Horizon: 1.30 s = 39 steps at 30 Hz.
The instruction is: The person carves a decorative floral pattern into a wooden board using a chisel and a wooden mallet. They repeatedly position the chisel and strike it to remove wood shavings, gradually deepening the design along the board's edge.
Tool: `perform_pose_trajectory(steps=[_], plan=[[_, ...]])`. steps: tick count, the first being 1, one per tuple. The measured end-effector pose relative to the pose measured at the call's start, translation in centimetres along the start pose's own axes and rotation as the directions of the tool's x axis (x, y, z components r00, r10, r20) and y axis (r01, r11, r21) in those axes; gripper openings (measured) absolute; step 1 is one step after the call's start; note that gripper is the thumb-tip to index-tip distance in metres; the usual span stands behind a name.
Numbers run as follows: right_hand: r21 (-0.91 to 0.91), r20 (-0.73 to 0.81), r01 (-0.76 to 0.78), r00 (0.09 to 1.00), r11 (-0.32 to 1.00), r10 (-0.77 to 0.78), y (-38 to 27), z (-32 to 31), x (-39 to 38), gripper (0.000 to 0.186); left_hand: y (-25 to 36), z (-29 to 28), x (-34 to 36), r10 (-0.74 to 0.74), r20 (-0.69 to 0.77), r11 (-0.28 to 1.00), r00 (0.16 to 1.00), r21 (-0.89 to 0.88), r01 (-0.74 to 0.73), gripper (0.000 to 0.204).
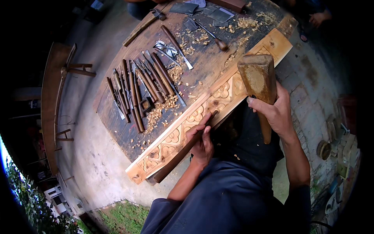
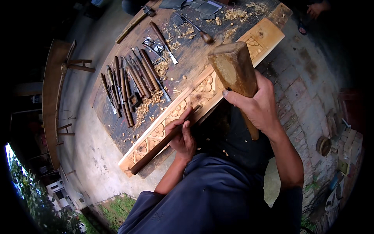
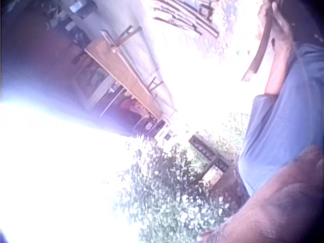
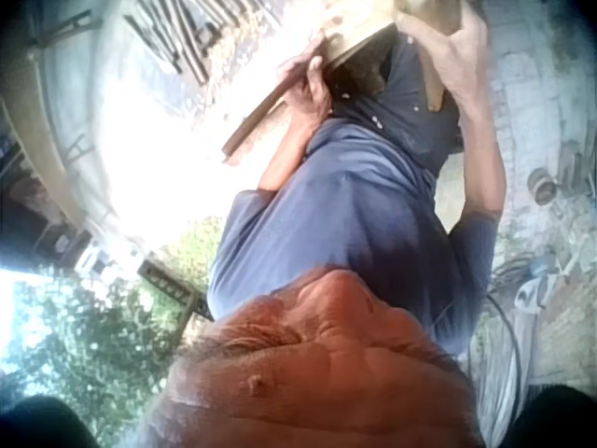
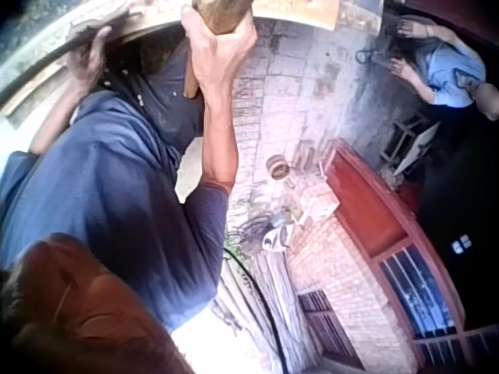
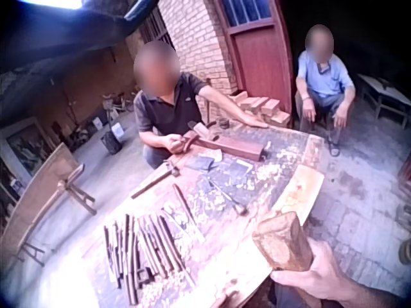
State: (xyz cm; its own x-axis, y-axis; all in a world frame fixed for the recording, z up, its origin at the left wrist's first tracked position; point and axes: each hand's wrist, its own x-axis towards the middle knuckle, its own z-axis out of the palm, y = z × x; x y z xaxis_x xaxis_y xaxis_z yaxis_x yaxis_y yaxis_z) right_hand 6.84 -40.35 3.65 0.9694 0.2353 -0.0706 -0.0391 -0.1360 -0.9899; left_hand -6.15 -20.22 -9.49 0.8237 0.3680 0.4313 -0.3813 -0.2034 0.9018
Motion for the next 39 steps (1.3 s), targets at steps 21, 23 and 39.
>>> perform_pose_trajectory(steps=[21, 23, 39], plan=[[-0.647, 0.205, 0.673, 0.606, 0.358, -0.769, -4.2, -0.9, -1.7, 0.066, -0.2, -0.2, 2.0, 0.443, 0.166, 0.807, 0.881, 0.355, -0.473, 0.025], [-0.736, 0.185, 0.589, 0.649, 0.334, -0.738, -3.2, -3.1, -3.7, 0.063, -0.2, 0.2, 2.1, 0.449, 0.152, 0.795, 0.881, 0.381, -0.471, 0.027], [-0.758, 0.484, 0.652, 0.586, 0.022, -0.650, -7.5, -2.0, -11.7, 0.075, 0.8, -0.6, 2.6, 0.436, 0.226, 0.738, 0.871, 0.464, -0.490, 0.028]])
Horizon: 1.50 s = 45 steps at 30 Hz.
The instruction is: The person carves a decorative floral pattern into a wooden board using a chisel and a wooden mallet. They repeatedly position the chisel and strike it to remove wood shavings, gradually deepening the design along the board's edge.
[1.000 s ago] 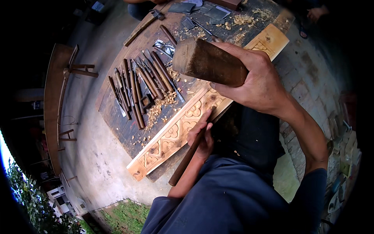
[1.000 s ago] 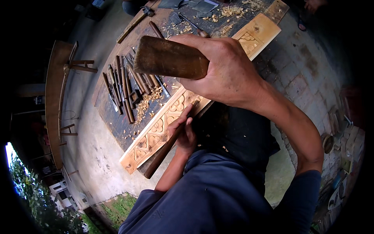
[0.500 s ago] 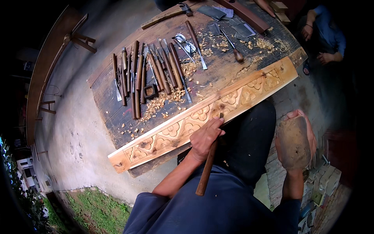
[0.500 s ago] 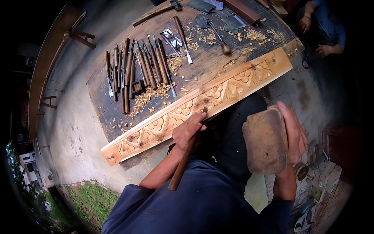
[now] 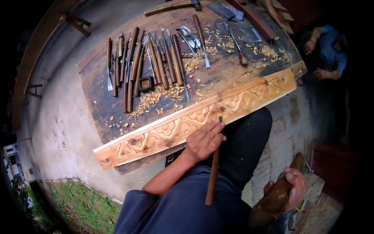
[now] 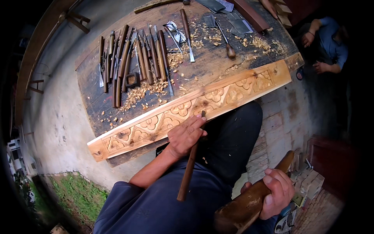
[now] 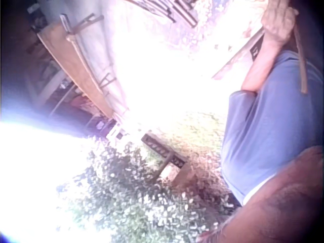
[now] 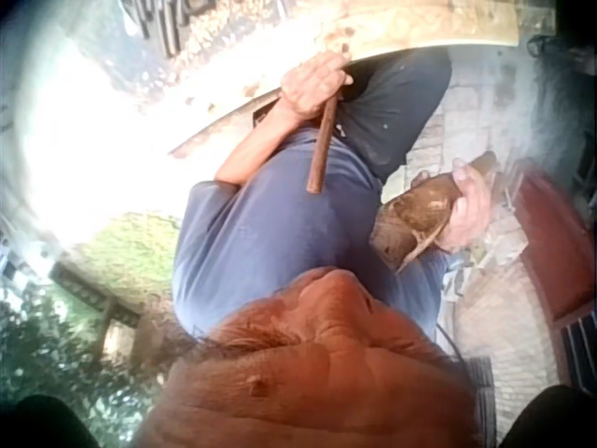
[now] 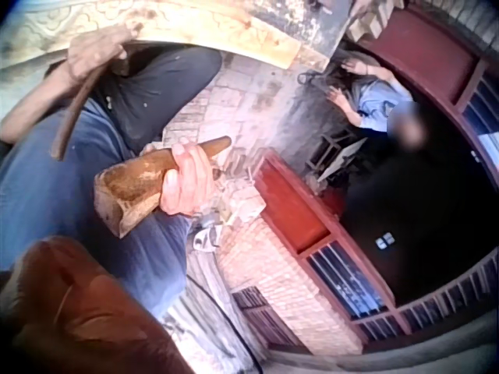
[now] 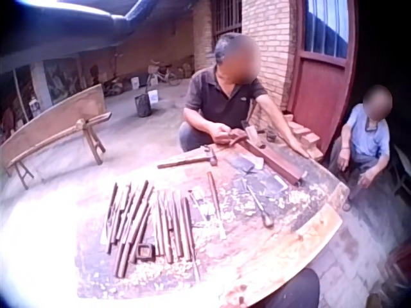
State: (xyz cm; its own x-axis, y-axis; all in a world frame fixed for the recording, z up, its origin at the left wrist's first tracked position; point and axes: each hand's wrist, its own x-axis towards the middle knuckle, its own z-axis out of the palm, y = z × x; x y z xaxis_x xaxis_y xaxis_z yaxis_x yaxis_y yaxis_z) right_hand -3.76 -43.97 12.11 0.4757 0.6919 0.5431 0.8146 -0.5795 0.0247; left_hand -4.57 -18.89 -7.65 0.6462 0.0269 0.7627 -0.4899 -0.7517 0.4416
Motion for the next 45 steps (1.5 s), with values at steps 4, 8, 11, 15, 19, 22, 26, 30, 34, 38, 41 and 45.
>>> perform_pose_trajectory(steps=[4, 8, 11, 15, 19, 22, 26, 30, 34, 38, 41, 45], plan=[[0.009, -0.039, 0.096, 0.995, 0.995, -0.096, 0.0, 0.8, 0.1, 0.073, 0.1, 0.0, 0.1, -0.001, -0.010, 1.000, 1.000, 0.011, 0.001, 0.028], [-0.013, -0.097, 0.126, 0.987, 0.992, -0.127, -0.7, 1.2, 0.3, 0.072, 0.1, -0.1, 0.4, -0.015, 0.008, 1.000, 1.000, -0.006, 0.015, 0.026], [-0.016, -0.115, 0.133, 0.984, 0.991, -0.134, -0.8, 1.1, 0.2, 0.072, 0.4, 0.0, 0.3, -0.028, 0.030, 1.000, 0.999, -0.008, 0.028, 0.027], [0.000, -0.112, 0.128, 0.986, 0.992, -0.127, -0.9, 1.2, 0.4, 0.071, 0.5, -0.1, 0.7, -0.022, 0.017, 0.999, 1.000, 0.034, 0.021, 0.029], [0.013, -0.111, 0.125, 0.986, 0.992, -0.122, -1.0, 1.4, 0.3, 0.071, 0.4, -0.1, 0.9, -0.003, 0.003, 0.999, 1.000, 0.045, 0.003, 0.030], [0.035, -0.110, 0.129, 0.986, 0.991, -0.125, -1.0, 1.4, 0.2, 0.072, 0.4, 0.0, 0.8, 0.004, 0.008, 0.999, 1.000, 0.050, -0.005, 0.030], [0.079, -0.098, 0.127, 0.988, 0.989, -0.119, -1.1, 1.6, 0.1, 0.071, 0.5, -0.1, 0.8, -0.005, 0.024, 0.998, 1.000, 0.060, 0.003, 0.029], [0.099, -0.076, 0.109, 0.992, 0.989, -0.102, -1.4, 1.5, 0.0, 0.071, 0.6, 0.0, 0.8, -0.008, 0.025, 0.998, 1.000, 0.062, 0.007, 0.029], [0.099, -0.065, 0.119, 0.991, 0.988, -0.113, -1.2, 1.6, -0.2, 0.072, 0.6, 0.0, 0.8, -0.002, 0.026, 0.998, 1.000, 0.070, 0.000, 0.029], [0.096, -0.053, 0.119, 0.992, 0.988, -0.114, -1.4, 1.4, -0.4, 0.072, 0.8, 0.0, 1.0, -0.013, 0.025, 0.997, 1.000, 0.078, 0.011, 0.029], [0.088, -0.050, 0.132, 0.991, 0.987, -0.128, -1.3, 1.2, -0.4, 0.073, 0.9, 0.0, 1.3, -0.022, 0.025, 0.997, 0.999, 0.079, 0.020, 0.028], [0.067, -0.018, 0.240, 0.971, 0.968, -0.239, -0.5, 0.6, -0.5, 0.073, 1.2, 0.0, 1.4, -0.041, 0.033, 0.995, 0.999, 0.092, 0.038, 0.027]])
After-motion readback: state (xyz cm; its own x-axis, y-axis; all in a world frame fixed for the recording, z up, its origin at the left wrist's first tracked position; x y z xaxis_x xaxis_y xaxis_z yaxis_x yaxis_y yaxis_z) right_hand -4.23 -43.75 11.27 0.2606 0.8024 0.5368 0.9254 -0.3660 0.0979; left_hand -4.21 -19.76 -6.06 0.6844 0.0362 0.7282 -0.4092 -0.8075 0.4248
